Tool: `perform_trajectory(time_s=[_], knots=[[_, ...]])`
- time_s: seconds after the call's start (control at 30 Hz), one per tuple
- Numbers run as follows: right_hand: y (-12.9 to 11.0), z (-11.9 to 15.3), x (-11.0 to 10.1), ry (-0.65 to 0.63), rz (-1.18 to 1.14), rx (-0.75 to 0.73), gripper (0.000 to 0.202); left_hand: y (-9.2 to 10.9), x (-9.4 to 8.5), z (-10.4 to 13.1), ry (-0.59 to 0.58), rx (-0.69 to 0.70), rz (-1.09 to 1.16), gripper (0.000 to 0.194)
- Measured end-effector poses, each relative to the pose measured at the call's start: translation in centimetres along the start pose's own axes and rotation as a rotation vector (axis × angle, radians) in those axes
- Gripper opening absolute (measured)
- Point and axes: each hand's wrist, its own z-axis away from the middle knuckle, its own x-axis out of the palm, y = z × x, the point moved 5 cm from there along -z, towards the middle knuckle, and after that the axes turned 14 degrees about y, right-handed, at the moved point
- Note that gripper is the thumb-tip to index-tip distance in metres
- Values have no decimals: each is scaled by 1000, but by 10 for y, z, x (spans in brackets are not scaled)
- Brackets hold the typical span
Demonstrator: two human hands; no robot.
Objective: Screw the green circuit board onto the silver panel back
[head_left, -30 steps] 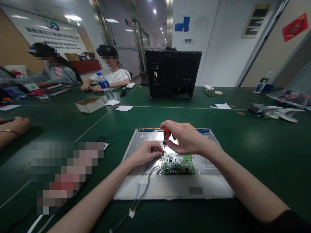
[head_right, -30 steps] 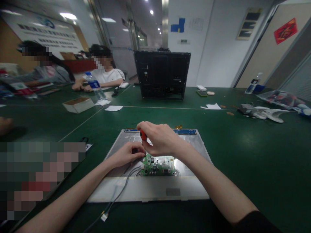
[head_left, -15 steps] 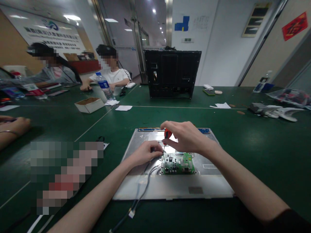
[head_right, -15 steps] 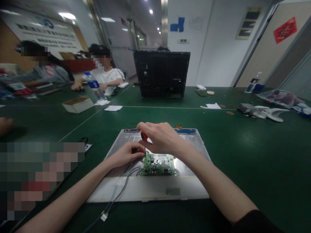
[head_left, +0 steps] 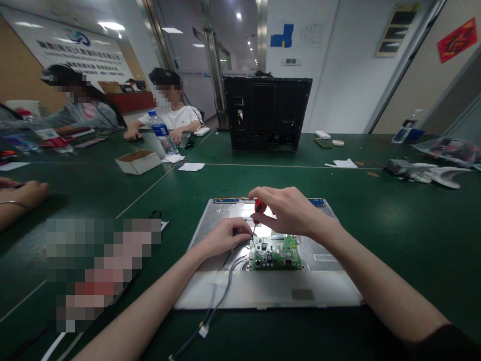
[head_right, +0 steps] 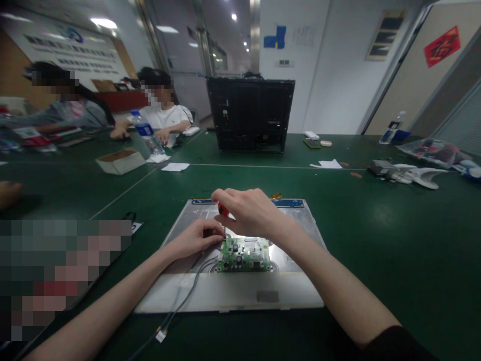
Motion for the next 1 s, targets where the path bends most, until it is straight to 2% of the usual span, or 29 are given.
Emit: perform_trajectory(time_s=[0.27, 0.53, 1.0], knots=[[-5, 1, -6, -10, -50, -31, 27, 5, 0, -1, 5, 10, 14, 11], [1, 0, 0, 11, 14, 2, 23, 5, 0, -1, 2, -7, -16, 11], [-3, 0, -6, -9, -41, -9, 29, 6, 0, -1, -7, -8, -9, 11]])
